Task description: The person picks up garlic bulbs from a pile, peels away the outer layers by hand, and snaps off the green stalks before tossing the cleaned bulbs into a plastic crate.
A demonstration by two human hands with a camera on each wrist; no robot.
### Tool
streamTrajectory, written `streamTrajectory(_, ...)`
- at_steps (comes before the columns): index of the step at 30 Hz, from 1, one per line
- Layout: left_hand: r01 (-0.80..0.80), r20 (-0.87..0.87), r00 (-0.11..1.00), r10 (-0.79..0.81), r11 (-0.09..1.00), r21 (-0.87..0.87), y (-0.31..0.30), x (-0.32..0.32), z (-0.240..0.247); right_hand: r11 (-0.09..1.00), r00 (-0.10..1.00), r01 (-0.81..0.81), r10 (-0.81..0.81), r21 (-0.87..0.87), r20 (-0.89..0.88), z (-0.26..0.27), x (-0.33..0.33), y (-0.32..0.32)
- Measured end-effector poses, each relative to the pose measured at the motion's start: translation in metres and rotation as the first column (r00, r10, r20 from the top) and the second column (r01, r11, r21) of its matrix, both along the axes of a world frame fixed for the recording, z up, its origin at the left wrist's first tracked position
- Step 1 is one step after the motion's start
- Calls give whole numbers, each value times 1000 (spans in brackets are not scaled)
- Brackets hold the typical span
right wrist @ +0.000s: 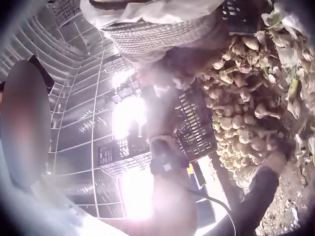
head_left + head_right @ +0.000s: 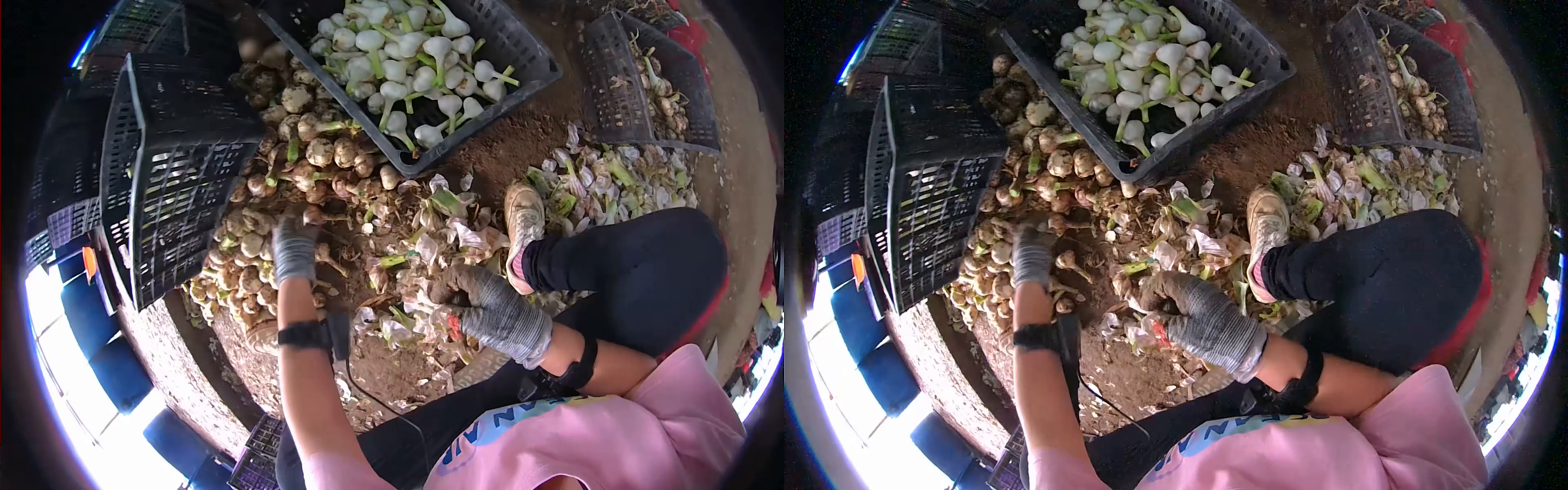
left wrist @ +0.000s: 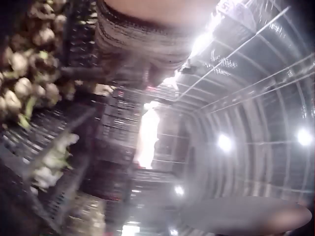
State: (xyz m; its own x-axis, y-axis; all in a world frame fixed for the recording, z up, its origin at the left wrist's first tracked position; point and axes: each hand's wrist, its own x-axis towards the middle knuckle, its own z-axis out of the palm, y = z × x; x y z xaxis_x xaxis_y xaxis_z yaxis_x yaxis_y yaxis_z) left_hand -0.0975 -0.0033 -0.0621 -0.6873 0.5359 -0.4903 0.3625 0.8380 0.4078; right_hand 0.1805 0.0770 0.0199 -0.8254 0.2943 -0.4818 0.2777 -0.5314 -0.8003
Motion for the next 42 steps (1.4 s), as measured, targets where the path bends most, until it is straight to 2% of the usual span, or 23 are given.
streamTrajectory(2,-200,25,979,202,977,-79,-33,-30,-116,973,996,71,-58,221,-65,-3,-4,-1)
streamTrajectory(3,435,-358,724,-589,794,-425,-35,-25,-118,971,1000,1,-2,238,2,-7,-6,-2)
streamTrajectory(4,441,-347,728,-591,792,-423,-30,-28,-121,972,1000,-1,-2,234,15,-8,-7,-1)
streamTrajectory(6,-127,50,983,176,854,-504,-12,-36,-125,980,998,-38,47,194,-43,-7,-8,3)
streamTrajectory(11,-479,31,854,519,810,-338,20,14,-38,976,974,180,-194,-124,-114,-24,-1,-18)
streamTrajectory(12,-245,151,960,238,969,33,-69,-32,-169,980,978,156,-171,-124,-118,-24,0,-17)
streamTrajectory(14,171,-23,985,-171,948,269,-45,21,-74,984,980,133,-148,-116,-132,-20,0,-11)
streamTrajectory(15,-454,598,784,170,813,364,-38,45,-44,975,953,176,-204,-137,-223,-14,-3,-9)
streamTrajectory(16,-884,968,148,204,465,37,-37,63,-22,963,915,215,-257,-161,-312,-9,-5,-11)
streamTrajectory(17,-876,980,-23,-197,476,75,-45,76,-8,919,912,305,-358,-250,-201,-11,-2,-22)
streamTrajectory(18,-822,967,252,25,533,200,-43,103,27,921,911,300,-354,-248,-213,-5,-1,-22)
streamTrajectory(20,-858,998,-48,-30,512,-25,-32,131,91,961,963,244,-255,-127,-81,11,0,-16)
streamTrajectory(21,-861,999,-34,-35,508,-12,-40,142,98,934,918,356,-356,-33,-176,19,-5,-20)
streamTrajectory(22,-517,739,673,-31,695,500,-51,152,105,936,916,351,-351,-33,-194,19,-2,-21)
streamTrajectory(23,107,69,981,-184,798,593,-60,159,112,947,929,257,-297,-193,-221,14,2,-22)
streamTrajectory(30,325,-229,945,-232,710,624,-67,188,157,989,959,51,-87,-140,-270,43,19,-19)
streamTrajectory(32,-299,445,892,74,836,461,-76,188,151,990,963,-57,20,-129,-269,48,25,-16)
streamTrajectory(36,61,75,990,-119,846,530,-85,192,161,963,910,-152,48,-225,-411,53,32,-11)
streamTrajectory(37,-572,836,545,-60,703,423,-76,193,172,962,910,-153,48,-225,-413,52,32,-11)
streamTrajectory(38,-825,923,-321,-211,541,-164,-72,195,178,988,924,-126,84,-90,-374,49,31,-12)
streamTrajectory(39,-720,772,-618,-145,498,-483,-75,189,174,994,937,-102,112,47,-331,48,31,-12)
streamTrajectory(40,-721,773,-617,-145,498,-482,-74,195,169,994,937,-101,111,47,-332,50,32,-13)
streamTrajectory(42,-976,970,42,238,218,-11,-62,216,163,885,882,117,116,450,-457,53,35,-17)
